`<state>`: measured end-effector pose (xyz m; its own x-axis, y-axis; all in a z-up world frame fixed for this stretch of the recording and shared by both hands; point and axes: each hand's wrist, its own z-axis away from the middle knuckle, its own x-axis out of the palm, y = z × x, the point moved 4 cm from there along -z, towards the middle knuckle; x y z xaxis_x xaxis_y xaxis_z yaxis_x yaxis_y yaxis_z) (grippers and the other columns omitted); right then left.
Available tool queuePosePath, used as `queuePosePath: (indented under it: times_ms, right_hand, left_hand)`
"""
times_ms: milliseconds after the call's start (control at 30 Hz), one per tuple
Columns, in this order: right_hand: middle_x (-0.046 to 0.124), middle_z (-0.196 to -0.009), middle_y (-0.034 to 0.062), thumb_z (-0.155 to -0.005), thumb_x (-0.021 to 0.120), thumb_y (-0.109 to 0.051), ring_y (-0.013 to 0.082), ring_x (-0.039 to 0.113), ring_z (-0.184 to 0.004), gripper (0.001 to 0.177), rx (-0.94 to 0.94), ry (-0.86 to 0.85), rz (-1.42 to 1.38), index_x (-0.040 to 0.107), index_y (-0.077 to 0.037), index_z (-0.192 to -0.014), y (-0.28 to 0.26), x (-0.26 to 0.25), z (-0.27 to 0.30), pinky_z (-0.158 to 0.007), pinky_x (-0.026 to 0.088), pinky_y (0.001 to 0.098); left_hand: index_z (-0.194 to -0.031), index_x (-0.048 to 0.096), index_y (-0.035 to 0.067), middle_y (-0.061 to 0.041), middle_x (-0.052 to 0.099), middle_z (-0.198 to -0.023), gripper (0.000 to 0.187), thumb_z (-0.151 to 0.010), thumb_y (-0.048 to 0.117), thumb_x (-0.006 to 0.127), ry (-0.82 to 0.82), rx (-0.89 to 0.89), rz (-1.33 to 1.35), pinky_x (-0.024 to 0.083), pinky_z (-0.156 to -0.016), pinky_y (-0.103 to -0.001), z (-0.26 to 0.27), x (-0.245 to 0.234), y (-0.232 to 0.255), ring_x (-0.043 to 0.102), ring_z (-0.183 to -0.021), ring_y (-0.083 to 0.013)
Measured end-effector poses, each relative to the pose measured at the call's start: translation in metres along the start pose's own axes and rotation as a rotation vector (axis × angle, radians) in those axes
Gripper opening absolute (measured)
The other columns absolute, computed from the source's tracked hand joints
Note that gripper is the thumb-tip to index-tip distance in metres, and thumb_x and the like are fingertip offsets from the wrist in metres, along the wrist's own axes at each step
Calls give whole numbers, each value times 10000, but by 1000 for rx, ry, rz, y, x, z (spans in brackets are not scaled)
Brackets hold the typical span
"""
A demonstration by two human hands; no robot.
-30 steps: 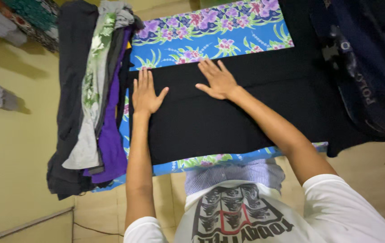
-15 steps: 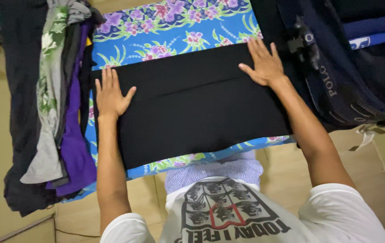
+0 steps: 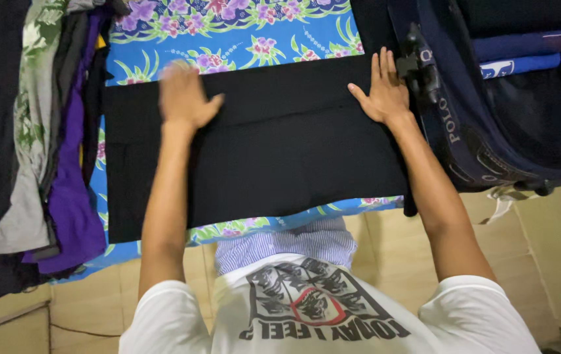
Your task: The person folds a black garment by smoothing it out and folding the edges together by hand.
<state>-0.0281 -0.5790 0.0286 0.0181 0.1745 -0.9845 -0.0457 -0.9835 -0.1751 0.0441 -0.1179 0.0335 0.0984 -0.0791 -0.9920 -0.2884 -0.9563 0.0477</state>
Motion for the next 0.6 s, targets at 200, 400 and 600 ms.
queuePosePath:
  times_ms: [200,400,600]
  right_hand:
    - [53,-1749,169,-998,471,-679,303,45,-1613,1009,8,22,-10,160,23,-1652,0,1,1,-1275,207,511]
    - [94,-1736,194,-1008,484,-676,322,88,-1610,999,-20,70,12,186,35,-1644,-2,1,1,-1274,210,494]
    - [101,-1734,212,-1001,489,-666,343,94,-1606,1005,-24,67,-13,190,50,-1639,-1,2,0,-1277,191,489]
  left_hand:
    - [-1567,326,-75,-264,288,-1645,888,-995,571,537,75,413,343,158,-1261,-518,-38,16,179,203,-1553,-390]
    - [-1585,285,-56,-185,211,-1696,873,-1027,599,433,40,459,324,124,-1283,-478,-50,34,238,151,-1583,-321]
    - [-1593,281,-37,-182,193,-1703,851,-1033,592,408,-18,431,349,118,-1280,-481,-32,28,189,127,-1587,-302]
